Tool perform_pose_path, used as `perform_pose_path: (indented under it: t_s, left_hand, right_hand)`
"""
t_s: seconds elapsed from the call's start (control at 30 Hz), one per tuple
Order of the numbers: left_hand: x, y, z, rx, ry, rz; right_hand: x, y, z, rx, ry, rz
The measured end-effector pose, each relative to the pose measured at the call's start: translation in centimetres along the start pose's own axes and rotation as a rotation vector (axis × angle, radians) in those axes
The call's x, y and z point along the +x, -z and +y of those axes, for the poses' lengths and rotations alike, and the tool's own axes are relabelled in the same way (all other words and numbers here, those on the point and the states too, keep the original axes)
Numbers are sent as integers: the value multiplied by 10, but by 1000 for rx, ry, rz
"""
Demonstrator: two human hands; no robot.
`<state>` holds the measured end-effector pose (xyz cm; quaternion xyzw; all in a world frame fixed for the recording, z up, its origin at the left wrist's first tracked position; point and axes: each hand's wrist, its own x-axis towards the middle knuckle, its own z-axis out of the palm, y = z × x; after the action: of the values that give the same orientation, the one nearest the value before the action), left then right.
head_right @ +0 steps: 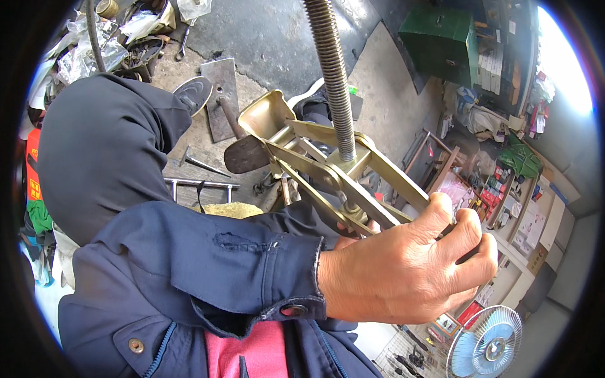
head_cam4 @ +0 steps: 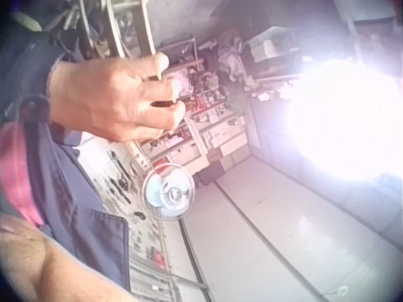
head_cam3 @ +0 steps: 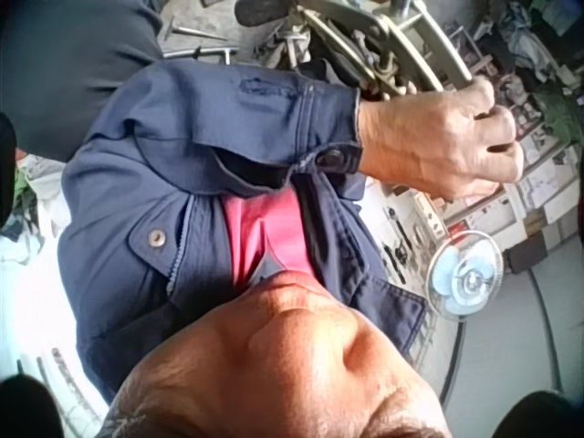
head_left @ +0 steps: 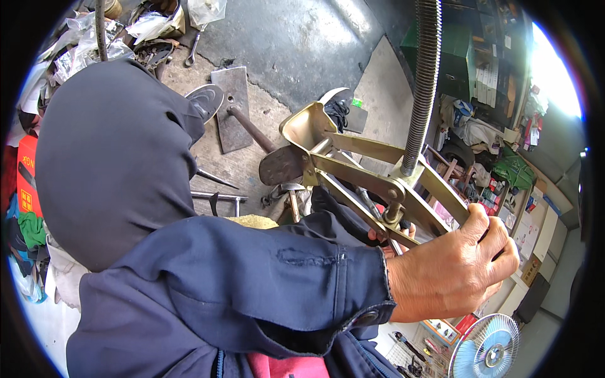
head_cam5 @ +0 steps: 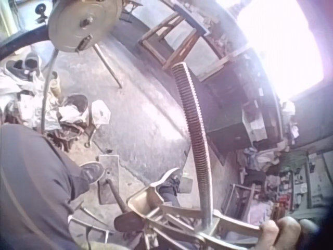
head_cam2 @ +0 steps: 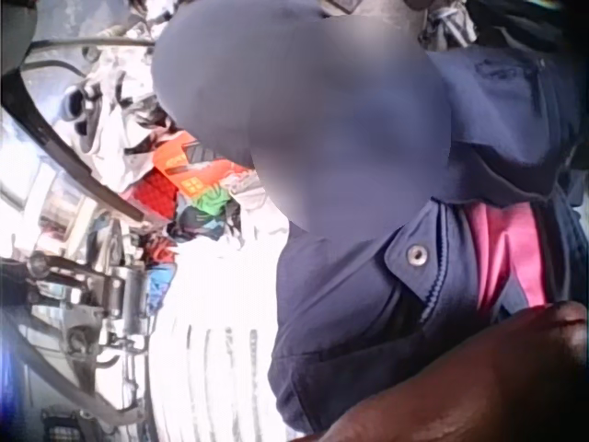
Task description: The person assembles a metal device by inserting a threaded rod into a frame and tightening it with a wrench. They then wipe the rod with a cloth and continue adjusting the assembly.
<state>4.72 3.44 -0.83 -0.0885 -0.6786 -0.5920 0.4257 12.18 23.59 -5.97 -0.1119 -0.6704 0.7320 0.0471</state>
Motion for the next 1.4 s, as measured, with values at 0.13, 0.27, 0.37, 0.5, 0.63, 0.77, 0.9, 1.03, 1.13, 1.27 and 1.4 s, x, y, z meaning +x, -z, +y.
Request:
perform_pose_path:
  t_s: [0.13, 0.27, 0.37, 0.5, 0.63, 0.77, 0.9, 1.03, 1.13, 1.27, 1.4]
  left_hand:
    - [0, 1, -1, -20, -5, -5]
    - [1, 5, -2, -35, -8, -8]
    - [3, 8, -3, -14, -10, -6]
    - [6, 11, -3, -12, -34, 25]
    - [9, 19, -6, 6, -74, -41]
    - [12, 27, -9, -41, -94, -118]
    - [16, 31, -12, -35, -124, -130]
    - [18, 34, -14, -22, -143, -127]
    - [19, 36, -14, 9, -150, -149]
    - [19, 41, -11, 56, -166, -170]
    - [21, 46, -9, 66, -146, -194]
  right_hand:
    - [-2, -2, 1, 8, 0, -10]
    - [0, -7, 5, 33, 8, -22]
    - [2, -13, 10, 58, 22, -30]
    - [6, -21, 16, 88, 49, -46]
    - [10, -25, 20, 125, 77, -64]
    - [14, -28, 20, 133, 112, -83]
    - [21, -29, 12, 107, 136, -25]
    - [32, -22, 2, -56, 193, -4]
    - [39, -17, 2, -201, 218, -3]
    - [54, -17, -4, -194, 132, -52]
    - [81, -37, -27, -244, 160, -145]
